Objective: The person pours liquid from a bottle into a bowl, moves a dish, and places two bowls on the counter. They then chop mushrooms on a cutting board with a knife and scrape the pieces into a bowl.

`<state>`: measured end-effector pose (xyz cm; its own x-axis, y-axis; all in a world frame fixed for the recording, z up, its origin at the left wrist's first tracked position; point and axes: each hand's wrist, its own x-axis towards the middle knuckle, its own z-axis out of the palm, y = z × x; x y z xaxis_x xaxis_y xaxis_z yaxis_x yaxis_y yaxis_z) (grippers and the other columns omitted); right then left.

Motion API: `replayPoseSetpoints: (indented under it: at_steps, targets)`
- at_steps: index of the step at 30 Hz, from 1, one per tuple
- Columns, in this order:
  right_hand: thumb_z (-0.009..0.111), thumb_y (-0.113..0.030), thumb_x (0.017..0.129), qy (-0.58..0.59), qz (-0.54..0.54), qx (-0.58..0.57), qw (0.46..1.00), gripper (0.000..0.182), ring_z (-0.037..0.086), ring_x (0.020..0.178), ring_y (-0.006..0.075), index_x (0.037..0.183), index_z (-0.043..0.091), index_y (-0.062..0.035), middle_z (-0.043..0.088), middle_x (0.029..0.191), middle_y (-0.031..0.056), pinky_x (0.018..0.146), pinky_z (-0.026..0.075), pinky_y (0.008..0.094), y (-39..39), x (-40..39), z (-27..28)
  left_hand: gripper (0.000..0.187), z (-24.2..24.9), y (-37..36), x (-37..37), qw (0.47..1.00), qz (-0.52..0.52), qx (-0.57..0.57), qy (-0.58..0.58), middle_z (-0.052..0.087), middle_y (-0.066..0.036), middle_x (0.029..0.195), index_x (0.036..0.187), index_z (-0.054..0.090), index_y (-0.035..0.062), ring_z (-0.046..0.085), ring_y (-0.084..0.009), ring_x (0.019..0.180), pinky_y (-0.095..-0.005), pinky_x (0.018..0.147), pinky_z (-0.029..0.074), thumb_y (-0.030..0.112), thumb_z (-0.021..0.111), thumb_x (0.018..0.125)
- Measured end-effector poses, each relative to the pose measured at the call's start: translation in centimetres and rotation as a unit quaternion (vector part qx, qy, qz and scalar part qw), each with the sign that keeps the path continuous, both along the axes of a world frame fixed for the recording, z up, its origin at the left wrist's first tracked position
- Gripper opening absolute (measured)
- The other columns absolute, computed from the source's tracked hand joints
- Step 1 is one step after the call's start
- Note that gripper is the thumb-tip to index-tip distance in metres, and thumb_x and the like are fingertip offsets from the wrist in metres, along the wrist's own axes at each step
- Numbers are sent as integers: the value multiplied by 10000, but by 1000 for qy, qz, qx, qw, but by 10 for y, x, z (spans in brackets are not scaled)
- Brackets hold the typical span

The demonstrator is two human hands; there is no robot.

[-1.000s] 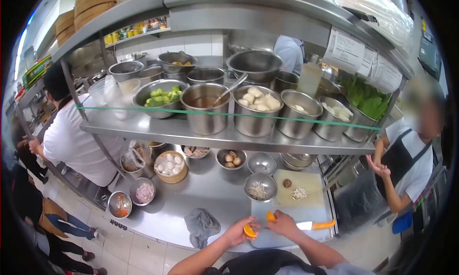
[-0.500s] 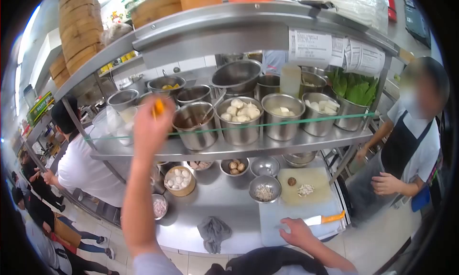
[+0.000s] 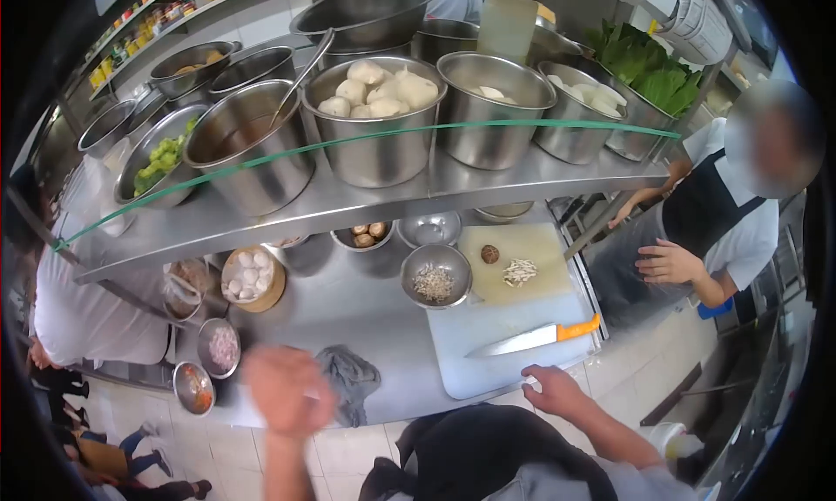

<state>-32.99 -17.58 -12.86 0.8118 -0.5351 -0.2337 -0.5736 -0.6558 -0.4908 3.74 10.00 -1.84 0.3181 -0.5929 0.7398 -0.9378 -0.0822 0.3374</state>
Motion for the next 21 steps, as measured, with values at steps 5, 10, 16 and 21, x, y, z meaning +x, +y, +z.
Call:
replayPoseSetpoints:
  at_steps: [5,10,16,21]
  targets:
    - [648,-98,823,-37,33,-180,982,433,626,942,427,1250,625,-25,689,941,218,872,509,515,-67,-2,-20,282,-185,8,-29,963,110,228,92,617,-183,1316,1090,694,11,504,-436,1280,-566,1077,410,134,684,837]
    - [598,12,745,86,83,-231,966,486,615,955,411,1231,591,1,677,935,213,882,497,485,-98,-17,-24,370,-200,2,-31,950,142,264,83,582,-206,1381,1186,671,6,436,-459,1367,-595,1159,319,176,664,858]
    - [604,-20,767,60,-21,-278,958,322,636,969,400,1088,623,-3,687,955,208,890,515,481,-116,-31,-65,403,-229,-48,5,958,207,182,78,593,-208,1358,1206,637,-12,443,-462,1360,-590,1155,333,158,666,842]
    - [636,-92,773,70,-25,-261,962,159,649,888,403,912,621,-15,677,892,222,819,533,500,-106,-47,-61,362,-225,-132,23,977,150,113,104,600,-194,1363,1192,645,0,475,-417,1359,-553,1151,366,140,674,859]
